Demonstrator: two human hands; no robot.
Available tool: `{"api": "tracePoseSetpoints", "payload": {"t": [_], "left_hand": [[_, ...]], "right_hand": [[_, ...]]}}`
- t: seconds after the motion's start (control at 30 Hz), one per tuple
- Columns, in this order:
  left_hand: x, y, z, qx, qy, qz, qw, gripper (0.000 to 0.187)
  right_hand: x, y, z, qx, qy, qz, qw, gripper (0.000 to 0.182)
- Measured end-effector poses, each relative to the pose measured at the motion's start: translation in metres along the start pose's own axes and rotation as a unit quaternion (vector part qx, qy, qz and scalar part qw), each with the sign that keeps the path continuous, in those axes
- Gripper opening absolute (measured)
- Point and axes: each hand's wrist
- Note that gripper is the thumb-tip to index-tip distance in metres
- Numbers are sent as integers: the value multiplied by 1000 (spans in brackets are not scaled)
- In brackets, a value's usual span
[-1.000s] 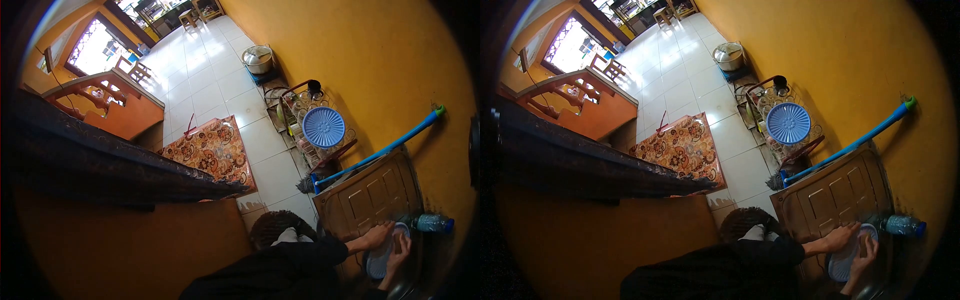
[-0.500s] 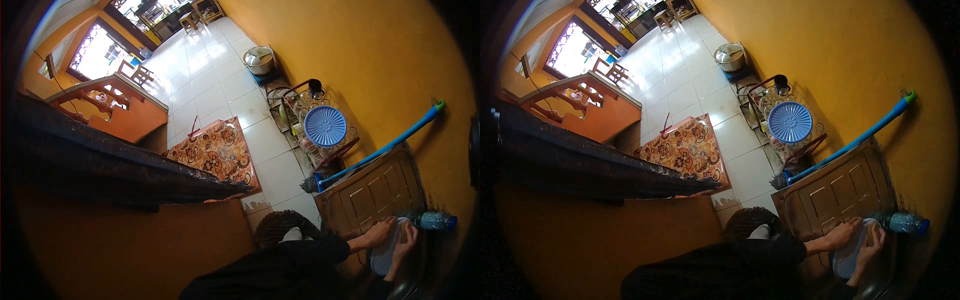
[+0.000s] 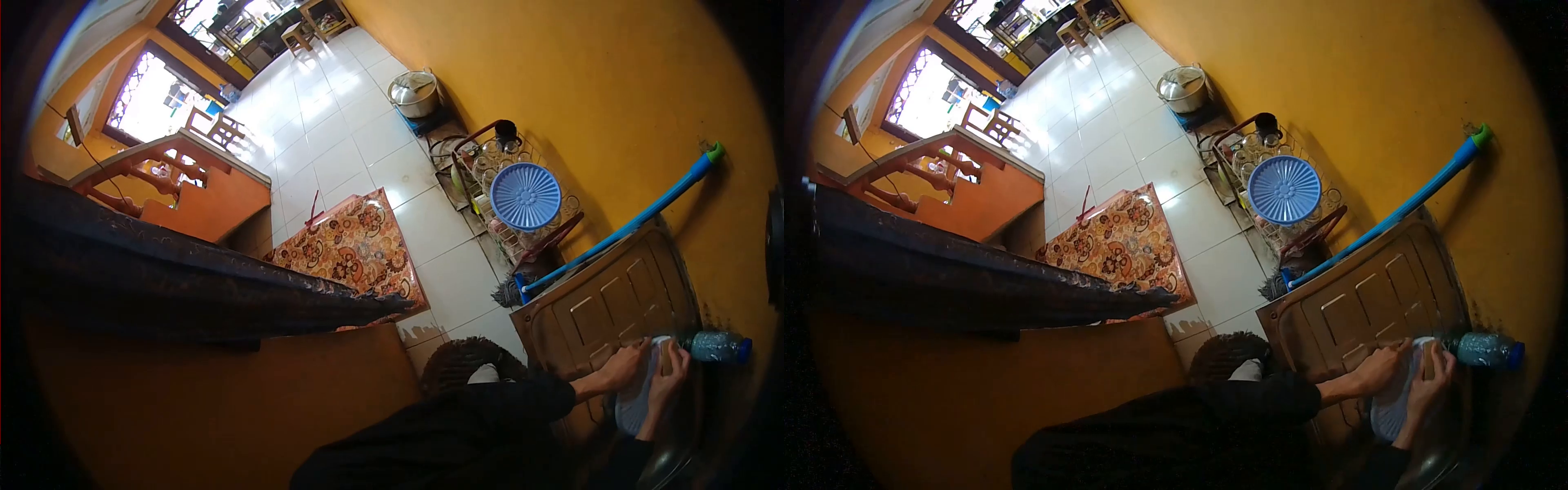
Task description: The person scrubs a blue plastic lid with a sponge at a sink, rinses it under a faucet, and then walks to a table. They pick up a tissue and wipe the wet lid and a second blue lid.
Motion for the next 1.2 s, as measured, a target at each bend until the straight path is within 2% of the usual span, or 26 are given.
{"api": "tracePoseSetpoints", "payload": {"t": [0.03, 0.2, 0.27, 0.33, 0.37, 0.4, 0.43, 0.47, 0.5, 0.53, 0.6, 0.67, 0.7, 0.8, 0.9, 1.2], "left_hand": [[0, -2, -2, -28, 14, 20, 999, 56], [2, -1, -2, 2, 1, 4, 1000, 59], [3, -3, 0, -13, 67, 23, 997, 50], [19, 1, 9, -37, 85, 44, 995, 49], [12, 0, 0, -12, 68, 29, 997, 48], [5, -1, -10, 17, 52, 13, 998, 47], [27, 7, -1, 12, 81, 19, 996, 43], [19, 2, -10, 13, 73, 17, 997, 42], [31, 7, -7, -6, 101, 62, 993, 45], [11, 0, -16, 7, 26, 60, 998, 45], [27, 5, -14, -18, 98, 90, 991, 44], [29, 6, -11, -44, 118, 111, 986, 44], [26, 6, -11, -25, 113, 87, 990, 44], [17, 4, -12, -18, 126, 85, 988, 45], [17, 5, -14, -25, 117, 96, 988, 46], [11, 2, -14, -63, 106, 68, 990, 41]], "right_hand": [[9, 2, -1, 10, -11, 11, 1000, 32], [16, -29, -23, 17, -14, 36, 999, 23], [-8, -46, -20, -11, -23, 4, 1000, 22], [-4, -35, -21, -10, 16, -12, 1000, 20], [-18, -30, -6, -64, 44, -32, 996, 19], [-10, -18, 0, -86, 26, -13, 996, 19], [-3, -8, 5, -95, 13, 17, 995, 22], [-5, -1, 16, -137, 12, 3, 990, 21], [6, 5, 12, -90, 17, 37, 995, 21], [18, -3, -3, -60, 2, 58, 996, 21], [28, -17, -19, -68, -58, 15, 996, 21], [10, -36, -15, -64, -55, 26, 996, 21], [11, -38, -19, -53, -40, 30, 997, 21], [20, -23, -22, -42, -31, 36, 998, 21], [18, 2, 1, -78, -53, 44, 995, 22], [15, -25, -23, 43, -101, 37, 993, 25]]}}
Point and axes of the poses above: each hand's wrist, its own y-axis towards the middle knuckle, its own z-axis out of the palm, x = y × z, and after that the axes turned 3 degrees about x, right-handed
